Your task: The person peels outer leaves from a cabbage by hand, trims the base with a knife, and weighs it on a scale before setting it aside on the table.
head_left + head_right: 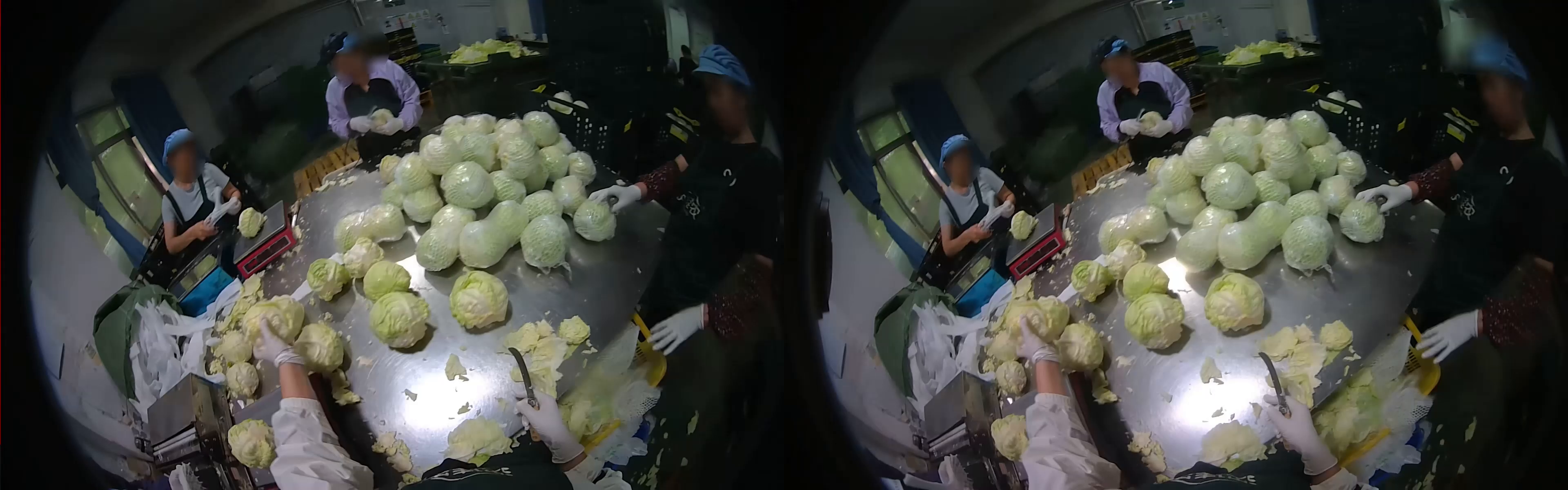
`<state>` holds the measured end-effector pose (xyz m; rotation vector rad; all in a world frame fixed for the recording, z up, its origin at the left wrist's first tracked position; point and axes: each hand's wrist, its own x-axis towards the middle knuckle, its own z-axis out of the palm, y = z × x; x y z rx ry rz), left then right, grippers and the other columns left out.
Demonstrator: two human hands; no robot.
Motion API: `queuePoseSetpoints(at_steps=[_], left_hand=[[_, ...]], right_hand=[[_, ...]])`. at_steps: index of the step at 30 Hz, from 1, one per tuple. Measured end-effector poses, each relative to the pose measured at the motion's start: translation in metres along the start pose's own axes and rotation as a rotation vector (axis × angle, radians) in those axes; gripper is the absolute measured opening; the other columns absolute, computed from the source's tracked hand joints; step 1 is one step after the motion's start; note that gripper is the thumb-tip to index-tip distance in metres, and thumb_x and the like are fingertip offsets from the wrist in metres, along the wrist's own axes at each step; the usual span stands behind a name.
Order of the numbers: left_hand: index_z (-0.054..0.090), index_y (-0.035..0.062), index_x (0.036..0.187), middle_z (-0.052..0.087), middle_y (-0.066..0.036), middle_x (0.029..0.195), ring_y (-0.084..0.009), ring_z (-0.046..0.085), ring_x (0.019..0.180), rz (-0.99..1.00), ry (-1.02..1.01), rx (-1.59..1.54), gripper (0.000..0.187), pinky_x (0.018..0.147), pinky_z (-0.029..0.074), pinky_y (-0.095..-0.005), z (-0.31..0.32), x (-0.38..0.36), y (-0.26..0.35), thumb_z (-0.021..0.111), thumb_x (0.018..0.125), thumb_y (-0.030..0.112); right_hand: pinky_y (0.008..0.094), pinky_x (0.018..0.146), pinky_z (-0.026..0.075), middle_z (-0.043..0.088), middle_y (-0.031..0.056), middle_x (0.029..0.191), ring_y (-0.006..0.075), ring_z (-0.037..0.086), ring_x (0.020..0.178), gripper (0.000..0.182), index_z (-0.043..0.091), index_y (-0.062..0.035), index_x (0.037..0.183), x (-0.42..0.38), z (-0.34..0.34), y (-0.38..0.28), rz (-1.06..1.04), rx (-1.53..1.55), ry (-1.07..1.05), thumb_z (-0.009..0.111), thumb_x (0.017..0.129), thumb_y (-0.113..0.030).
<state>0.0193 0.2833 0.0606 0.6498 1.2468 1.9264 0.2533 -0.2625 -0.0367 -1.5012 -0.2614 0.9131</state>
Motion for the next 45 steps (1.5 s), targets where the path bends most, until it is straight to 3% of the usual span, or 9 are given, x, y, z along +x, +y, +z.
queuePoseSetpoints(at_steps=[5,9,11,13,14,19,27,33,45], left_hand=[[0.047,0.0009,0.133,0.066,-0.02,0.117,-0.0295,0.068,0.088,-0.182,0.374,0.704,0.094,0.078,0.061,-0.044,-0.052,0.112,-0.058,0.095,0.065,0.044],[0.073,0.0056,0.108,0.074,-0.014,0.1,-0.0295,0.071,0.091,-0.737,-0.457,0.264,0.072,0.087,0.059,-0.0467,-0.069,0.178,-0.093,0.084,0.068,0.065],[0.05,-0.0003,0.143,0.058,-0.025,0.136,-0.0375,0.062,0.12,-0.099,0.184,0.993,0.092,0.102,0.052,-0.0472,-0.035,0.084,-0.042,0.087,0.074,0.048],[0.041,0.0002,0.15,0.051,-0.024,0.143,-0.0346,0.056,0.127,0.443,-0.313,0.462,0.09,0.106,0.048,-0.044,-0.006,0.078,-0.079,0.087,0.078,0.029],[0.042,-0.001,0.148,0.052,-0.021,0.141,-0.0306,0.053,0.129,0.314,-0.773,0.538,0.085,0.11,0.043,-0.0411,0.014,0.027,-0.034,0.086,0.08,0.024],[0.043,0.0124,0.152,0.042,-0.027,0.15,-0.0451,0.044,0.136,0.985,-1.545,0.99,0.116,0.116,0.037,-0.0471,0.036,-0.157,-0.005,0.093,0.056,0.051],[0.045,0.0122,0.15,0.042,-0.027,0.148,-0.0437,0.046,0.135,0.689,-1.55,1.083,0.118,0.114,0.04,-0.0474,0.019,-0.151,-0.059,0.096,0.05,0.049],[0.045,-0.0043,0.144,0.056,-0.021,0.137,-0.0328,0.06,0.121,-0.25,-1.326,0.451,0.114,0.107,0.048,-0.0428,-0.012,-0.129,-0.101,0.1,0.054,0.038],[0.048,0.0232,0.145,0.045,-0.019,0.145,-0.0438,0.046,0.126,1.099,-1.34,1.559,0.103,0.101,0.045,-0.0539,0.017,-0.086,-0.025,0.09,0.055,0.051]], right_hand=[[0.0233,0.051,0.047,0.07,0.0073,0.084,0.0084,0.058,0.056,0.035,0.065,0.0039,0.127,-0.005,-0.023,0.01,0.006,-0.02,0.051,0.064,0.094,-0.008],[0.0229,0.051,0.047,0.072,0.0069,0.088,0.0073,0.058,0.057,0.036,0.065,0.0029,0.127,-0.008,-0.022,0.016,0.051,-0.048,0.073,0.065,0.094,-0.009],[0.0225,0.052,0.047,0.071,0.0045,0.086,0.0066,0.057,0.058,0.037,0.065,0.0022,0.129,-0.003,-0.019,0.025,0.036,-0.048,0.044,0.067,0.093,-0.008],[0.0223,0.054,0.047,0.067,0.0015,0.083,0.0067,0.058,0.06,0.04,0.063,0.0018,0.131,0.004,-0.012,0.028,0.02,-0.014,0.013,0.068,0.092,-0.005],[0.0221,0.056,0.047,0.063,-0.0008,0.08,0.0061,0.056,0.062,0.038,0.063,0.0015,0.127,0.006,-0.007,0.026,0.024,0.026,0.006,0.07,0.09,-0.006],[0.0235,0.07,0.05,0.064,0.0017,0.088,0.0076,0.059,0.077,0.034,0.06,0.0002,0.12,0.022,0.013,0.038,-0.222,-0.334,0.042,0.071,0.089,-0.006],[0.0318,0.072,0.051,0.059,0.0074,0.088,0.0155,0.058,0.078,0.038,0.059,-0.0011,0.119,0.008,0.001,0.07,-0.208,-0.286,0.038,0.072,0.086,-0.016],[0.0306,0.052,0.048,0.056,0.0043,0.078,0.0126,0.055,0.057,0.038,0.058,-0.0004,0.122,0.008,0.005,0.076,-0.139,-0.179,-0.033,0.07,0.089,-0.014],[0.0286,0.048,0.05,0.064,0.0082,0.072,0.0135,0.062,0.055,0.039,0.051,0.0014,0.132,-0.001,-0.003,0.061,0.086,-0.052,-0.047,0.062,0.096,-0.008]])
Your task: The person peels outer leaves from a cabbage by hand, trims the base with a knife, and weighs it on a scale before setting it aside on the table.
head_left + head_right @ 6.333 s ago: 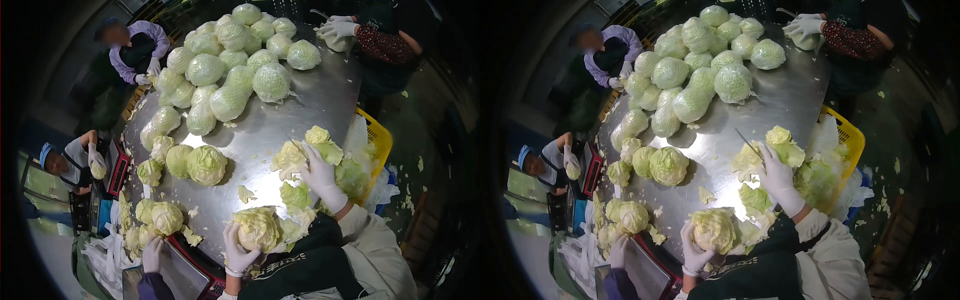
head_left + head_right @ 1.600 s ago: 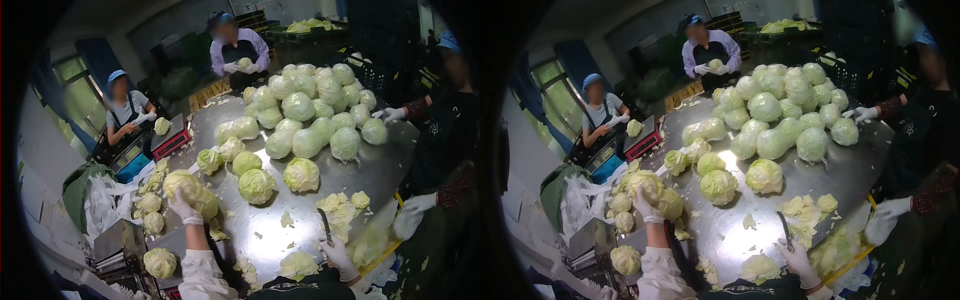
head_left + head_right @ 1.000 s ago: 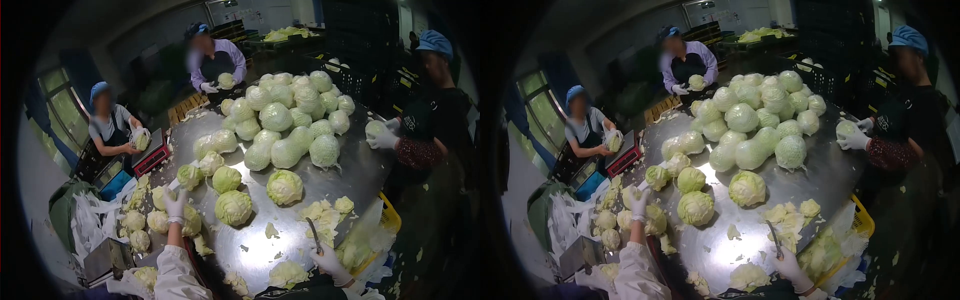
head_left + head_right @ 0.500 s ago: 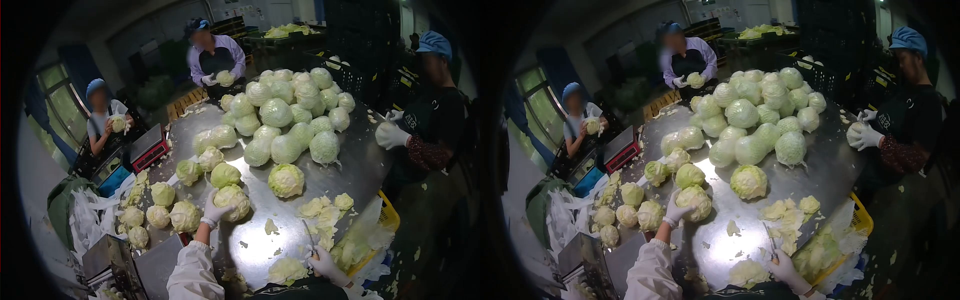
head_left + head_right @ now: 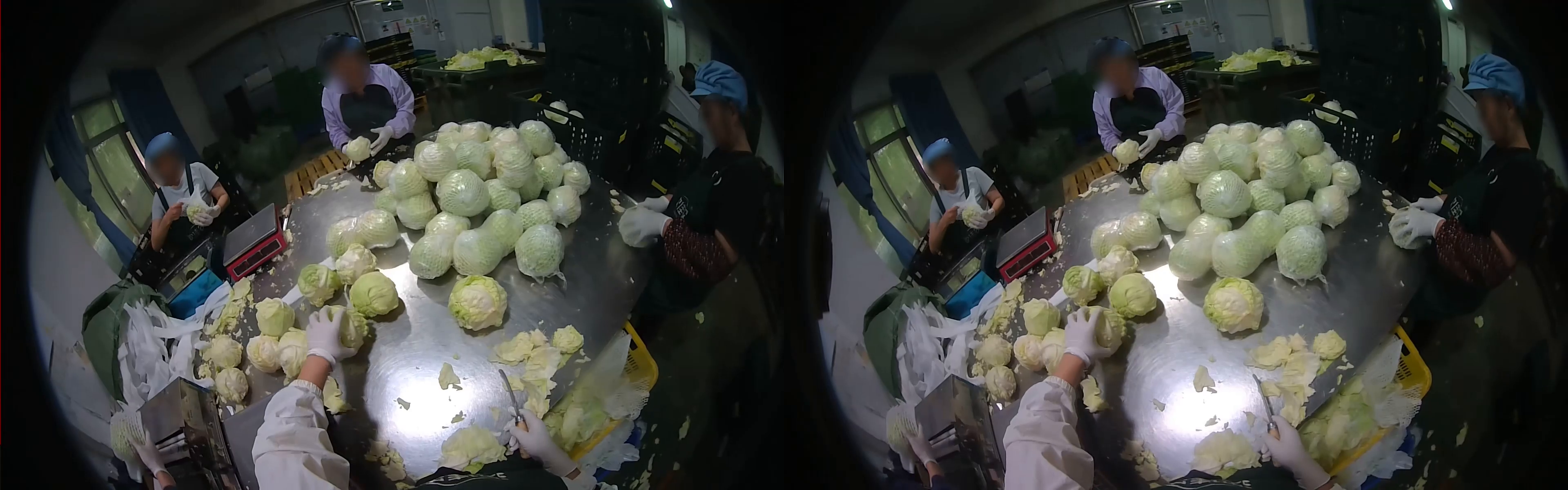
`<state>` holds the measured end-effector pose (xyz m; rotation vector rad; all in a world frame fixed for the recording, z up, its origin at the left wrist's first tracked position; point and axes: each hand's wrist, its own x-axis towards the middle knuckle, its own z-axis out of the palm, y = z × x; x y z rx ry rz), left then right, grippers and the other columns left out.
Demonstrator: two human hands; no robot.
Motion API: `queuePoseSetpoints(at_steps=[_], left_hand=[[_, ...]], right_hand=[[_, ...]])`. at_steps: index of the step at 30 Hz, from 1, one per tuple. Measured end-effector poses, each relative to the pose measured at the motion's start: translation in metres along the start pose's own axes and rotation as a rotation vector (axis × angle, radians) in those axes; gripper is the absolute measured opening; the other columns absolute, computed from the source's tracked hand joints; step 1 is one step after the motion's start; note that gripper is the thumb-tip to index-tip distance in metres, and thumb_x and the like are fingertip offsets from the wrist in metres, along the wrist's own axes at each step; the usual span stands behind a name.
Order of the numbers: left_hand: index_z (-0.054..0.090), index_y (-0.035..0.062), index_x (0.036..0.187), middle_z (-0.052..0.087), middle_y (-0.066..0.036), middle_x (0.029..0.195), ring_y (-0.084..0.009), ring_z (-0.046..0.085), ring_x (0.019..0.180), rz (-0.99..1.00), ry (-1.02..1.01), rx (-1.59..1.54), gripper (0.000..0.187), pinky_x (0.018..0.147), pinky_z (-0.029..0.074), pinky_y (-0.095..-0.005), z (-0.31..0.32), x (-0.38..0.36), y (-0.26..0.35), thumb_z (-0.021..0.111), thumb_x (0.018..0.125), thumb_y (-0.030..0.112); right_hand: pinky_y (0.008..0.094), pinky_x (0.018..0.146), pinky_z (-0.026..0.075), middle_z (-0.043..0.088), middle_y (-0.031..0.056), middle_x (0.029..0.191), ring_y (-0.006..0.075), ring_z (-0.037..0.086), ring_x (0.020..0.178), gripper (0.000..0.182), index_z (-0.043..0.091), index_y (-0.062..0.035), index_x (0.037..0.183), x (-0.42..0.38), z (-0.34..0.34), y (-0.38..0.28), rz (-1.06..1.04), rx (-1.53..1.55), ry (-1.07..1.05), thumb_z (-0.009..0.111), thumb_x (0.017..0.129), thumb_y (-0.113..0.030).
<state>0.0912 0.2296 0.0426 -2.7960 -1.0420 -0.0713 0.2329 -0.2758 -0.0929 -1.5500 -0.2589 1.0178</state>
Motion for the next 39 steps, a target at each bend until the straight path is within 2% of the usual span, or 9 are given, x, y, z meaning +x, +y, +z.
queuePoseSetpoints(at_steps=[4,8,15,24,28,30,32,34,39], left_hand=[[0.048,0.0245,0.145,0.046,-0.018,0.146,-0.0395,0.052,0.123,-0.354,-0.14,0.086,0.101,0.097,0.046,-0.0468,-0.006,0.019,-0.038,0.09,0.058,0.055],[0.043,0.0272,0.15,0.04,-0.017,0.154,-0.0399,0.046,0.136,-0.513,-0.129,0.267,0.102,0.106,0.041,-0.0595,0.019,0.06,-0.085,0.091,0.062,0.046],[0.021,0.0402,0.161,0.025,-0.013,0.167,-0.0481,0.02,0.152,0.287,-0.173,0.245,0.131,0.113,0.028,-0.0739,-0.019,0.098,0.066,0.096,0.054,0.045],[0.044,0.0321,0.149,0.034,-0.012,0.159,-0.0534,0.032,0.141,0.141,-0.094,0.134,0.104,0.105,0.043,-0.0643,0.04,0.117,0.075,0.092,0.057,0.033],[0.047,0.0214,0.143,0.041,-0.018,0.151,-0.051,0.046,0.131,0.105,-0.101,-0.154,0.099,0.104,0.048,-0.0527,0.011,0.086,0.079,0.089,0.055,0.037],[0.045,0.0127,0.145,0.049,-0.018,0.145,-0.0396,0.056,0.123,0.192,-0.103,-0.471,0.104,0.101,0.052,-0.0485,0.028,0.069,0.063,0.095,0.056,0.035],[0.045,0.0035,0.142,0.058,-0.016,0.135,-0.0272,0.063,0.117,0.097,-0.37,-1.258,0.096,0.099,0.055,-0.0418,0.013,0.026,0.109,0.097,0.063,0.026],[0.045,-0.0004,0.14,0.061,-0.014,0.129,-0.0216,0.063,0.117,0.016,-0.601,-1.543,0.09,0.099,0.056,-0.0366,-0.006,-0.01,0.141,0.096,0.069,0.016],[0.043,0.0009,0.141,0.06,-0.014,0.129,-0.0216,0.062,0.118,0.019,-0.748,-1.665,0.09,0.1,0.055,-0.0379,0.016,-0.074,0.212,0.095,0.07,0.015]], right_hand=[[0.0275,0.047,0.049,0.065,0.0087,0.073,0.0136,0.063,0.055,0.043,0.049,0.0018,0.136,-0.008,-0.001,-0.011,-0.033,-0.042,-0.028,0.063,0.096,-0.008],[0.0273,0.046,0.048,0.064,0.007,0.073,0.013,0.061,0.053,0.048,0.049,0.0015,0.139,-0.006,-0.007,-0.001,0.061,-0.062,0.023,0.065,0.096,-0.012],[0.0249,0.057,0.053,0.063,0.0041,0.081,0.0097,0.062,0.063,0.039,0.054,-0.0012,0.135,0.002,0.012,-0.037,0.069,-0.102,-0.09,0.061,0.098,-0.009],[0.0249,0.06,0.053,0.064,0.0029,0.09,0.0082,0.06,0.066,0.053,0.048,-0.0011,0.148,-0.007,-0.002,-0.023,0.094,-0.156,-0.032,0.061,0.098,-0.012],[0.0247,0.059,0.052,0.061,0.0021,0.079,0.0081,0.06,0.064,0.048,0.051,-0.0026,0.145,-0.008,0.001,-0.02,0.015,-0.134,-0.036,0.061,0.099,-0.013],[0.0317,0.067,0.049,0.054,0.0046,0.08,0.0139,0.058,0.072,0.038,0.056,-0.0013,0.131,-0.006,0.007,-0.002,-0.133,-0.183,-0.004,0.063,0.096,-0.016],[0.0335,0.069,0.049,0.055,0.0077,0.082,0.0171,0.058,0.074,0.038,0.056,-0.0007,0.129,-0.011,0.016,-0.045,-0.221,-0.231,0.029,0.064,0.096,-0.015],[0.0352,0.071,0.048,0.055,0.0108,0.085,0.0203,0.058,0.076,0.037,0.056,-0.0002,0.128,-0.013,0.023,-0.075,-0.303,-0.28,0.076,0.064,0.095,-0.014],[0.0397,0.081,0.051,0.061,0.0189,0.106,0.031,0.063,0.088,0.04,0.054,0.0012,0.13,-0.025,0.03,-0.072,-0.325,-0.434,0.179,0.064,0.095,-0.016]])
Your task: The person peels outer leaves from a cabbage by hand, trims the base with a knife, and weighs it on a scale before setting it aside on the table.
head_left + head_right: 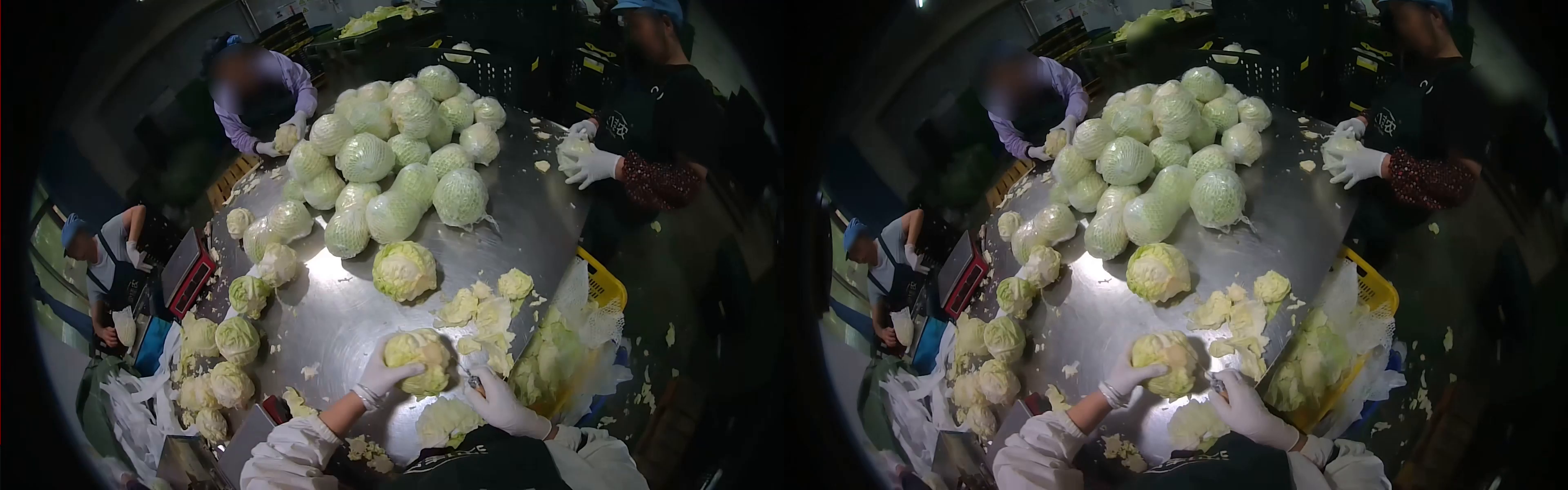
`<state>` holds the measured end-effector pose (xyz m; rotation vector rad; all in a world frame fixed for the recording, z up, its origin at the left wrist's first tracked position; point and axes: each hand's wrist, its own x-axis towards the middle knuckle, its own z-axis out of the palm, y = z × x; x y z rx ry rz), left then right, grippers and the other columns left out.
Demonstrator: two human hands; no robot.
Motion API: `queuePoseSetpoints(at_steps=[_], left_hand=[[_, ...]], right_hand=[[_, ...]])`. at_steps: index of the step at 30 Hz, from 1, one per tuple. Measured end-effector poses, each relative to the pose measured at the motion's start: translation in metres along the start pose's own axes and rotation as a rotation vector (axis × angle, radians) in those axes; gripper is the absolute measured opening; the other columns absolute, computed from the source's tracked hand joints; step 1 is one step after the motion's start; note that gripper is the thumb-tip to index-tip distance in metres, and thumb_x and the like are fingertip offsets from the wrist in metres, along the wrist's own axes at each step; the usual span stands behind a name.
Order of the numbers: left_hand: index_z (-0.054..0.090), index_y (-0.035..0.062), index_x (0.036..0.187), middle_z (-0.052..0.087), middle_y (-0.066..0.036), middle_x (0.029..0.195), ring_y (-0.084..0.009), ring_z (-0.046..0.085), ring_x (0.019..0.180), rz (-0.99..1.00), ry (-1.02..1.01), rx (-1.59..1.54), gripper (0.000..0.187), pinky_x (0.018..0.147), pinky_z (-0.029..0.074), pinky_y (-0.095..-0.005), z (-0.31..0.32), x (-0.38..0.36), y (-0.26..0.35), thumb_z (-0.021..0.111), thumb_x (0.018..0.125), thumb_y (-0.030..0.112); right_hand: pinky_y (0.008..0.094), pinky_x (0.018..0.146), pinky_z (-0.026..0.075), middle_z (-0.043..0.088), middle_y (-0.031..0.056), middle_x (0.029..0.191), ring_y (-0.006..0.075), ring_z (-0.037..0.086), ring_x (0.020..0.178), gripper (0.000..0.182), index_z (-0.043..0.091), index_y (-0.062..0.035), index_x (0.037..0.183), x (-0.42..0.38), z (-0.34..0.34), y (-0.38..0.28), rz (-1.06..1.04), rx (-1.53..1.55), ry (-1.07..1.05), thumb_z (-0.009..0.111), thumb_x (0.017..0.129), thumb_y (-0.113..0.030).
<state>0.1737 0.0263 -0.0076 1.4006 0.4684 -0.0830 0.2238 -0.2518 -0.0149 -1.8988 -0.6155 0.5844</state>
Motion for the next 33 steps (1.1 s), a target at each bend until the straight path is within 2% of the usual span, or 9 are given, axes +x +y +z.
queuePoseSetpoints(at_steps=[3,7,11,15,17,18,21,25,33], left_hand=[[0.044,0.0005,0.141,0.059,-0.014,0.13,-0.0215,0.06,0.119,-0.007,0.01,-0.008,0.091,0.101,0.054,-0.0378,0.037,-0.004,-0.013,0.096,0.07,0.019],[0.045,-0.0015,0.14,0.056,-0.02,0.132,-0.0296,0.063,0.115,0.384,0.159,0.771,0.094,0.101,0.051,-0.038,0.052,0.011,-0.031,0.093,0.071,0.042],[0.045,-0.0023,0.14,0.057,-0.023,0.13,-0.0298,0.062,0.116,0.36,0.235,0.578,0.095,0.103,0.048,-0.0376,0.065,0.007,-0.021,0.09,0.072,0.047],[0.045,-0.0022,0.14,0.057,-0.024,0.13,-0.0289,0.057,0.123,0.068,0.129,0.464,0.094,0.106,0.046,-0.038,0.045,-0.017,-0.016,0.089,0.074,0.048],[0.047,-0.0018,0.138,0.057,-0.025,0.131,-0.0297,0.055,0.127,0.031,0.12,0.44,0.092,0.108,0.044,-0.0388,0.034,-0.028,-0.029,0.089,0.074,0.049],[0.047,-0.0012,0.138,0.052,-0.026,0.136,-0.0319,0.051,0.131,0.037,0.238,0.536,0.09,0.111,0.042,-0.041,0.035,-0.036,-0.037,0.089,0.074,0.046],[0.047,-0.0026,0.138,0.047,-0.026,0.136,-0.0397,0.049,0.13,0.372,0.364,0.665,0.09,0.11,0.043,-0.0444,0.057,-0.067,-0.014,0.09,0.073,0.043],[0.043,-0.0038,0.138,0.047,-0.025,0.134,-0.04,0.049,0.125,0.518,0.496,0.786,0.083,0.109,0.041,-0.0455,0.075,-0.061,-0.052,0.086,0.077,0.033],[0.04,-0.0098,0.135,0.047,-0.025,0.13,-0.0377,0.048,0.123,0.422,0.519,0.589,0.074,0.11,0.036,-0.0454,0.068,-0.046,-0.058,0.079,0.083,0.025]], right_hand=[[0.0431,0.106,0.045,0.051,0.0247,0.139,0.0392,0.056,0.125,0.048,0.047,0.0001,0.143,0.0,-0.001,0.0,-0.019,0.006,0.08,0.054,0.101,-0.02],[0.0405,0.111,0.042,0.048,0.0256,0.143,0.0394,0.052,0.131,0.053,0.042,0.0048,0.148,0.004,0.009,0.041,0.058,0.14,0.024,0.051,0.1,-0.014],[0.0401,0.11,0.043,0.047,0.0276,0.143,0.0389,0.053,0.129,0.054,0.041,0.0089,0.147,0.015,0.011,0.044,-0.009,0.119,0.044,0.051,0.097,-0.008],[0.0352,0.096,0.051,0.051,0.0261,0.135,0.0248,0.064,0.108,0.058,0.04,0.0112,0.147,-0.002,-0.008,-0.01,0.09,0.259,-0.127,0.053,0.092,-0.001],[0.034,0.089,0.052,0.054,0.0235,0.126,0.0211,0.064,0.096,0.059,0.039,0.0098,0.148,-0.004,0.006,0.018,-0.223,-0.026,-0.18,0.054,0.092,-0.003],[0.0359,0.087,0.05,0.055,0.0226,0.121,0.0239,0.061,0.093,0.06,0.038,0.0096,0.148,-0.007,0.011,0.015,-0.028,0.105,-0.263,0.056,0.092,-0.005],[0.0374,0.088,0.048,0.054,0.0232,0.121,0.0304,0.057,0.094,0.057,0.039,0.0095,0.147,0.001,0.015,0.015,-0.255,0.037,-0.148,0.056,0.095,-0.006],[0.0436,0.093,0.05,0.058,0.0282,0.124,0.0402,0.063,0.106,0.054,0.04,0.0013,0.149,0.005,0.003,0.008,-0.066,-0.005,-0.181,0.055,0.101,-0.016],[0.048,0.075,0.058,0.06,0.0294,0.126,0.0431,0.07,0.088,0.059,0.034,-0.0042,0.153,-0.017,0.002,0.018,-0.124,-0.198,-0.157,0.054,0.1,-0.021]])
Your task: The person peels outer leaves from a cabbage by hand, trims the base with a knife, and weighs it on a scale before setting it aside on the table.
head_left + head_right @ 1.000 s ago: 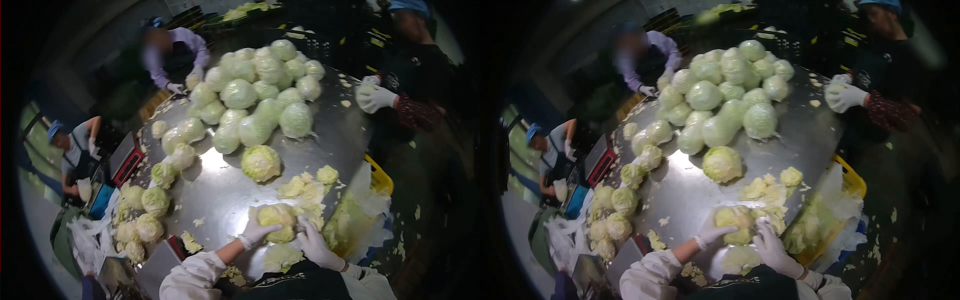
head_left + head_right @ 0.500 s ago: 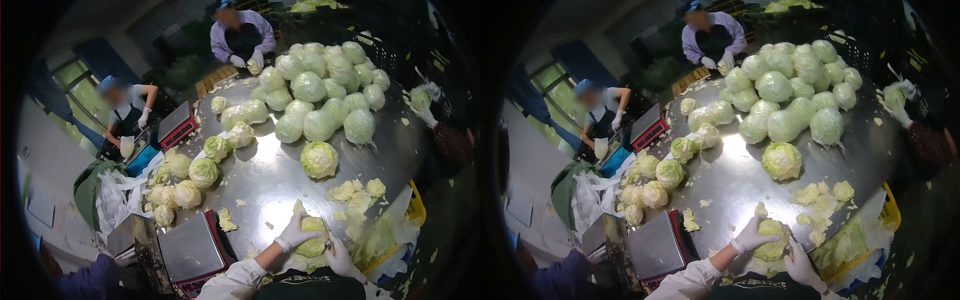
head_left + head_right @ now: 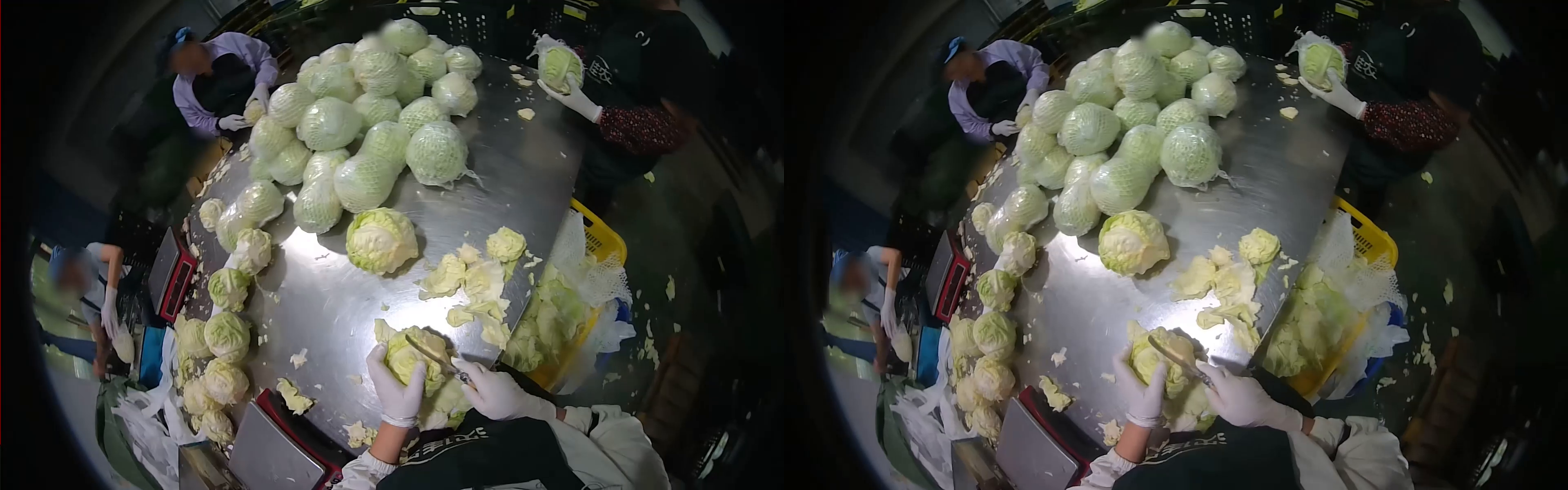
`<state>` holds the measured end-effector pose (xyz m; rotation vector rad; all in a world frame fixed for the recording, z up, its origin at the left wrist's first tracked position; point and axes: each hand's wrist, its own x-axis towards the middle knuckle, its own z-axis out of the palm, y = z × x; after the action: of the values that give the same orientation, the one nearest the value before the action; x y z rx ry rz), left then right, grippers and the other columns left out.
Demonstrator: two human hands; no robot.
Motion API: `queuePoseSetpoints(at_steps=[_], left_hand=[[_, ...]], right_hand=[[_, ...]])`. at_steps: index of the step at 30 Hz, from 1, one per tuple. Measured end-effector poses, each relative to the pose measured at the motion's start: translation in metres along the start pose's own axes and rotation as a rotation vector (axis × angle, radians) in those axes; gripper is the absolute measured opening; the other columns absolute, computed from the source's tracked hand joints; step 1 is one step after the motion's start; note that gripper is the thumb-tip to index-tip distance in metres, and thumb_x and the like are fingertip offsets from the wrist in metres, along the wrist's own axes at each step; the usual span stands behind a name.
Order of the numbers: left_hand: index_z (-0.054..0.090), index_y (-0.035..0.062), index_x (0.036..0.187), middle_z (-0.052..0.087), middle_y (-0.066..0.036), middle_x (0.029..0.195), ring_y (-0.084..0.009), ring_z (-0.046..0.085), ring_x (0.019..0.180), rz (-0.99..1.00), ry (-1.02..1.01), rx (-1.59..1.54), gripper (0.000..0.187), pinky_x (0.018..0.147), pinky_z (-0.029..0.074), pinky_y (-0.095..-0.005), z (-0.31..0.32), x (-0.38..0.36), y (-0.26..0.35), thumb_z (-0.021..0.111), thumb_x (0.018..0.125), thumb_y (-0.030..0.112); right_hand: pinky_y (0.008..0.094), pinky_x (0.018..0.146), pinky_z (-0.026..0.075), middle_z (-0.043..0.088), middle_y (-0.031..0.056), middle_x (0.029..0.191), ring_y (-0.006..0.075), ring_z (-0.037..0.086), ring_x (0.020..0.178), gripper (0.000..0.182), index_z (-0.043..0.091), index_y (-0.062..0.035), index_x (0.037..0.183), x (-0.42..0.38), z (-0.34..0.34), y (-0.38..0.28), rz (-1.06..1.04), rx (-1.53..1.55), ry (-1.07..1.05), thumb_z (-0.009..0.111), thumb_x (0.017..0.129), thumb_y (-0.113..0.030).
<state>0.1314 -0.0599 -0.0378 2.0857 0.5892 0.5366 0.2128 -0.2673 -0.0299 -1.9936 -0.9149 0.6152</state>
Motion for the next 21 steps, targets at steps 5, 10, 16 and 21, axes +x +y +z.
queuePoseSetpoints(at_steps=[5,10,16,21], left_hand=[[0.041,-0.0114,0.134,0.047,-0.026,0.129,-0.0385,0.048,0.122,0.003,0.001,-0.014,0.07,0.11,0.036,-0.0461,0.0,0.004,0.001,0.077,0.085,0.024],[0.043,-0.0119,0.133,0.048,-0.027,0.128,-0.0386,0.048,0.121,-0.013,-0.006,-0.002,0.068,0.109,0.036,-0.0467,0.002,0.01,0.007,0.076,0.086,0.023],[0.043,-0.0112,0.132,0.05,-0.025,0.123,-0.037,0.049,0.119,-0.053,0.021,-0.039,0.067,0.108,0.037,-0.0458,0.002,0.012,0.004,0.077,0.085,0.023],[0.044,-0.0067,0.134,0.05,-0.019,0.124,-0.0295,0.051,0.118,-0.135,-0.022,-0.203,0.064,0.108,0.04,-0.043,-0.009,0.014,-0.008,0.076,0.084,0.018]], right_hand=[[0.0417,0.064,0.058,0.063,0.0224,0.112,0.035,0.071,0.076,0.053,0.043,-0.0003,0.144,0.001,-0.001,-0.007,0.008,-0.187,-0.014,0.057,0.098,-0.02],[0.0351,0.052,0.055,0.063,0.0172,0.1,0.0262,0.069,0.064,0.058,0.044,-0.0001,0.147,0.022,-0.003,-0.009,-0.007,-0.397,0.037,0.06,0.096,-0.023],[0.0513,0.082,0.057,0.061,0.0244,0.13,0.042,0.07,0.092,0.063,0.031,-0.0094,0.157,0.07,-0.018,-0.001,0.16,-0.156,-0.153,0.052,0.1,-0.026],[0.0435,0.103,0.05,0.055,0.0279,0.142,0.0432,0.061,0.12,0.061,0.031,-0.0111,0.159,0.092,-0.022,0.031,0.074,0.049,-0.164,0.045,0.101,-0.023]])
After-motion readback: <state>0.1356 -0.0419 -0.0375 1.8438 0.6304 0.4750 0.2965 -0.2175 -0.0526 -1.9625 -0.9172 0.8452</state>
